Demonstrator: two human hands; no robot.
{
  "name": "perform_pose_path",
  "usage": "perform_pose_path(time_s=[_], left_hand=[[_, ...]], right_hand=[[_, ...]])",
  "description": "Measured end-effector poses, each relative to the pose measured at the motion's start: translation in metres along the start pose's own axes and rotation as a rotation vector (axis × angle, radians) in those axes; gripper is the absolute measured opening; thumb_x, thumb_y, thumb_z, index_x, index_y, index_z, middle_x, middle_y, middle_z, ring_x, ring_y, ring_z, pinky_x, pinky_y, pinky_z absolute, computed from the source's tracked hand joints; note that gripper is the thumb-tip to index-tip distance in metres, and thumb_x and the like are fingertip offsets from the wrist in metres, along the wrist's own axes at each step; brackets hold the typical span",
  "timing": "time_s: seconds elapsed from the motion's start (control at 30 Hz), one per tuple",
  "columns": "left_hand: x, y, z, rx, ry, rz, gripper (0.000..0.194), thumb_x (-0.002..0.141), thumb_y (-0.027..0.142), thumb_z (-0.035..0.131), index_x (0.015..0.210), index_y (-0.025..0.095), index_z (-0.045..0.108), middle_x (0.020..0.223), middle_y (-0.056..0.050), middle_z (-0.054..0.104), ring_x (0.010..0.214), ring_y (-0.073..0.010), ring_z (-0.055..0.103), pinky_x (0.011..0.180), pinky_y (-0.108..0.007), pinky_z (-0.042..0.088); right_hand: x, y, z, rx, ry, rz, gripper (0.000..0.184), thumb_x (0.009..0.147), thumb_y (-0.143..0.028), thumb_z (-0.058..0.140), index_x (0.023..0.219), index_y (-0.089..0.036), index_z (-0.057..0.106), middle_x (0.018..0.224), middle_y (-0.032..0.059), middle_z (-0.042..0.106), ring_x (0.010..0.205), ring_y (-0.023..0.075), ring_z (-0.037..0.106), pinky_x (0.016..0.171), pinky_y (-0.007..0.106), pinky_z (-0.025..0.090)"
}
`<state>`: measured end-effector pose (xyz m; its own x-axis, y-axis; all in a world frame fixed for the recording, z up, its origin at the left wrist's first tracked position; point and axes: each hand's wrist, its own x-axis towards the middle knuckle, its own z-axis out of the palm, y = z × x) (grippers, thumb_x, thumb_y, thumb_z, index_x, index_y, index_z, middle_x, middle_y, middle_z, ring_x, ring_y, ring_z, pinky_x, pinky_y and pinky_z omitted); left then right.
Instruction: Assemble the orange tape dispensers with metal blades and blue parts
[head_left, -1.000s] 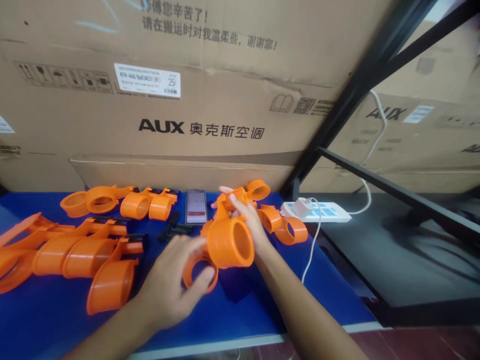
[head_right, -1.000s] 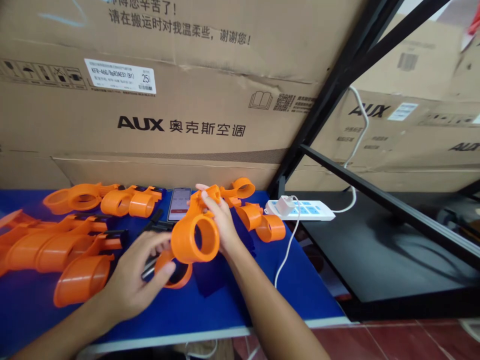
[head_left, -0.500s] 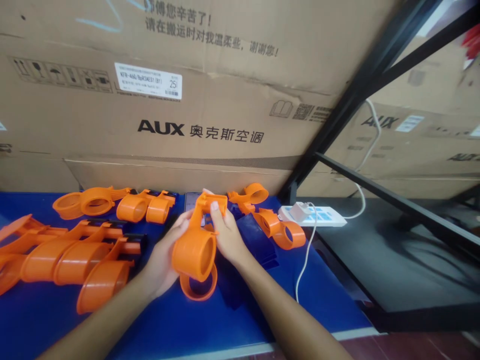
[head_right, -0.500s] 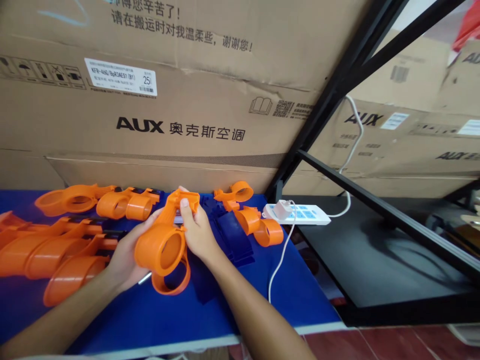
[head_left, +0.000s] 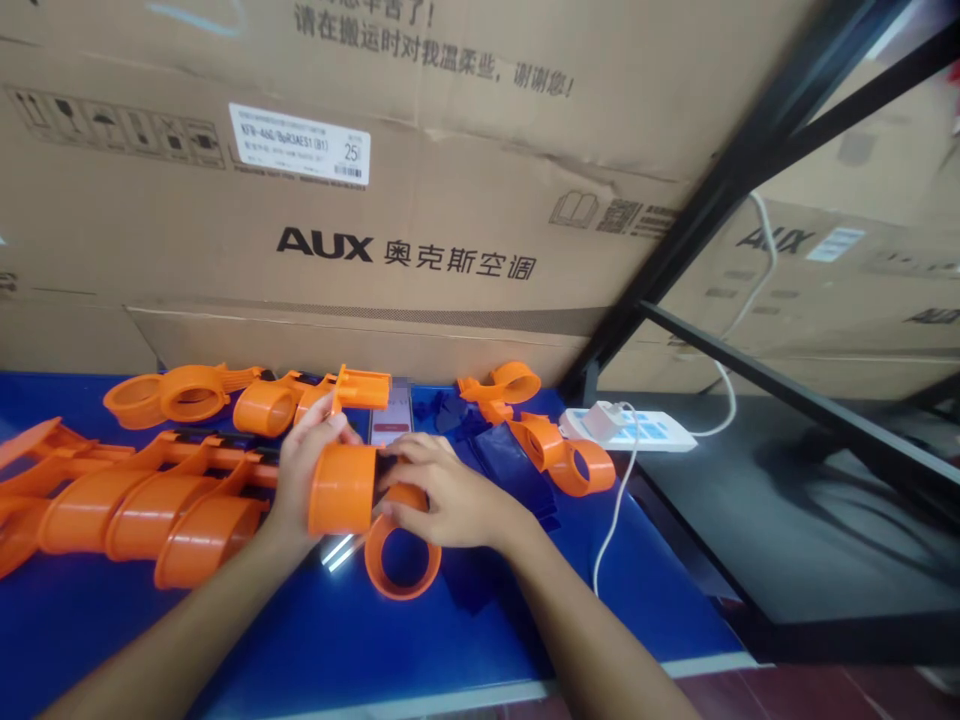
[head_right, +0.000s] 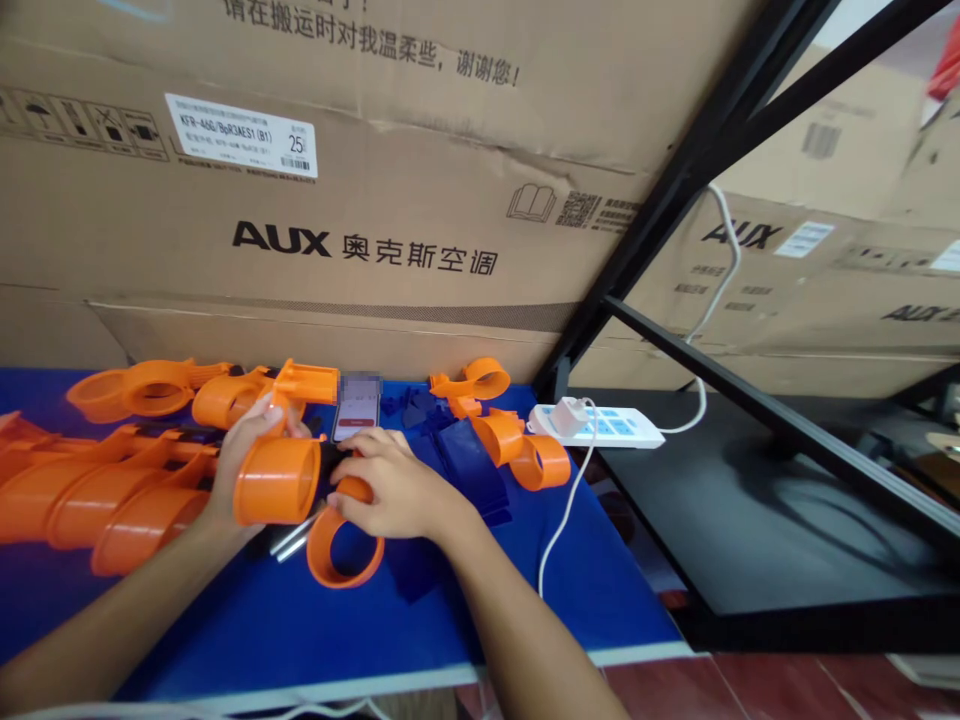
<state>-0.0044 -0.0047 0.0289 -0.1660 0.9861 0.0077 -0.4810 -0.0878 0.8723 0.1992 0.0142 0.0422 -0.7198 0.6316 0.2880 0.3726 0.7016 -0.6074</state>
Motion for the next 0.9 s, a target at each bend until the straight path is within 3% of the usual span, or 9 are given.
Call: perform_pose_path(time_s=[0.17,0.4,0.6,0.9], left_hand=[[0.007,-0.005,-0.012,0.002,0.075,0.018,0.031,0.08,0.046,0.075,0.076,0.02,0.059,0.074,0.002,0.057,0.057,-0.0102,0.05,0.055,-0.024,0.044],[0.004,-0.005,-0.008,0.002,0.104,0.035,0.029,0.081,0.045,0.076,0.084,0.02,0.06,0.073,0.003,0.059,0.058,-0.0105,0.052,0.055,-0.022,0.044],[0.005,-0.006,-0.01,-0.006,0.108,0.036,0.032,0.08,0.046,0.077,0.084,0.02,0.06,0.073,0.002,0.06,0.058,-0.0107,0.054,0.055,-0.022,0.045],[0.004,-0.015,-0.007,-0.067,0.107,-0.015,0.031,0.076,0.044,0.08,0.075,0.02,0.06,0.071,0.003,0.06,0.049,-0.0091,0.05,0.05,-0.023,0.045]], right_hand=[[-0.001,0.008,-0.003,0.015,-0.038,0.047,0.013,0.088,-0.015,0.061,0.085,-0.023,0.071,0.109,0.0076,0.069,0.117,0.029,0.061,0.105,0.047,0.045],[-0.002,0.016,-0.009,-0.037,-0.041,0.056,0.02,0.087,-0.007,0.049,0.075,-0.022,0.056,0.092,0.0051,0.064,0.09,0.0229,0.058,0.089,0.041,0.048],[-0.011,0.013,-0.015,-0.066,-0.114,0.072,0.019,0.08,-0.007,0.056,0.089,-0.022,0.062,0.109,0.0067,0.063,0.113,0.0268,0.054,0.104,0.046,0.043],[-0.015,0.017,-0.021,-0.135,-0.129,0.07,0.041,0.076,-0.005,0.057,0.112,-0.021,0.066,0.126,0.0096,0.06,0.128,0.029,0.049,0.112,0.052,0.036]])
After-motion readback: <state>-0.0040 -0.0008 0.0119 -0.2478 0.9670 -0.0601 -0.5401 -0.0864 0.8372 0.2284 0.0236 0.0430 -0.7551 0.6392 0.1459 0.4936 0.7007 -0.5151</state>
